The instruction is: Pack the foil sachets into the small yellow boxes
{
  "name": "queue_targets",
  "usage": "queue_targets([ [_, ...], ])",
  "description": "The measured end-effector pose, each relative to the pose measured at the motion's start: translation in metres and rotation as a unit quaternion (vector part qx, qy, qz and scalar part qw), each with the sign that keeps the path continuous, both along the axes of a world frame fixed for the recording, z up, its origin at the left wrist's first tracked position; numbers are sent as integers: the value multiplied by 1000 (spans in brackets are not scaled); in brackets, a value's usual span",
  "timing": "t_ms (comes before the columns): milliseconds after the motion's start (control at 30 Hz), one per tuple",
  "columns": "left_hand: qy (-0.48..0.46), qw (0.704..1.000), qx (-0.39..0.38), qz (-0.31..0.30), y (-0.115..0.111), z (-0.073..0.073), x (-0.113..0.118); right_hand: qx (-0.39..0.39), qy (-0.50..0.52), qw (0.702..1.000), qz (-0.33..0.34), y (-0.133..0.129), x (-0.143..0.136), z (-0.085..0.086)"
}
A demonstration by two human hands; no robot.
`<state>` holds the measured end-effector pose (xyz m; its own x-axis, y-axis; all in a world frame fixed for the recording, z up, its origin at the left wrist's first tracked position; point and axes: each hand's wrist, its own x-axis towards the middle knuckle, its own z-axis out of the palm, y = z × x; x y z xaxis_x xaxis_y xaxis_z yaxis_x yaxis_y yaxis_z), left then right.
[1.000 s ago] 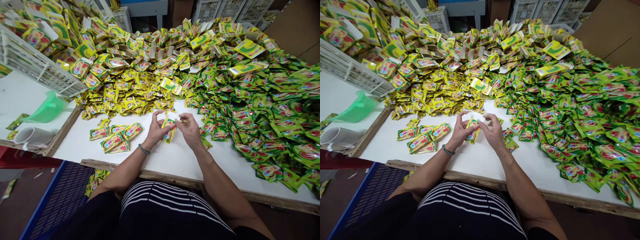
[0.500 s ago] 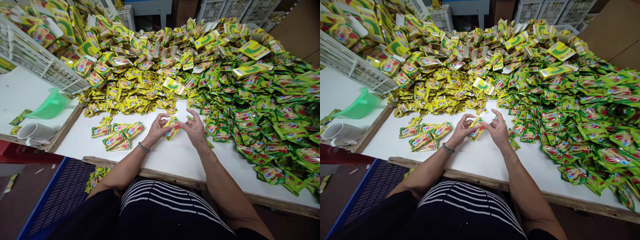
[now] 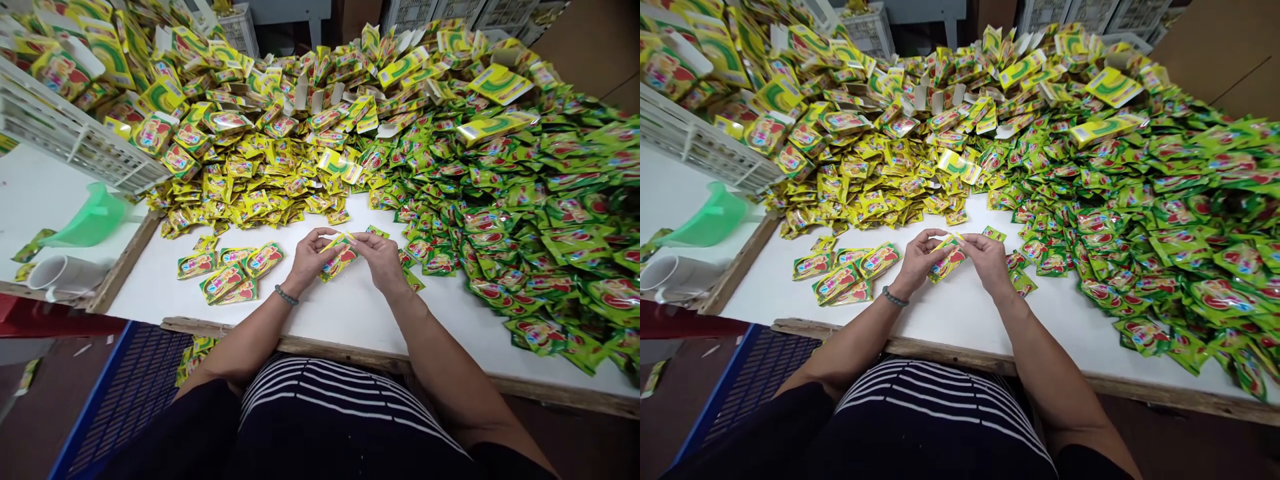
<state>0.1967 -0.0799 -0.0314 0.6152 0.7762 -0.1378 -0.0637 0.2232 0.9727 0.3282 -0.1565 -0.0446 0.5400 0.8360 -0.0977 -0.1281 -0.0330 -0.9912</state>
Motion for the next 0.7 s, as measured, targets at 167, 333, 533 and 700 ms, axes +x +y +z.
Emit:
queue_targets([
  [167,-16,1000,-22,3,0,3,0,0,5,1000,26,-3,6,1],
  [333,-49,996,-56,42,1,7,-3,49,-170,983,52,-9,-8,7],
  [533,-30,997,-43,62,1,21,-6,99,-354,930,14,-7,-30,11],
  [700,256,952,153,-67,29,70,-54,35,-452,891,-34,-2,0,-6],
])
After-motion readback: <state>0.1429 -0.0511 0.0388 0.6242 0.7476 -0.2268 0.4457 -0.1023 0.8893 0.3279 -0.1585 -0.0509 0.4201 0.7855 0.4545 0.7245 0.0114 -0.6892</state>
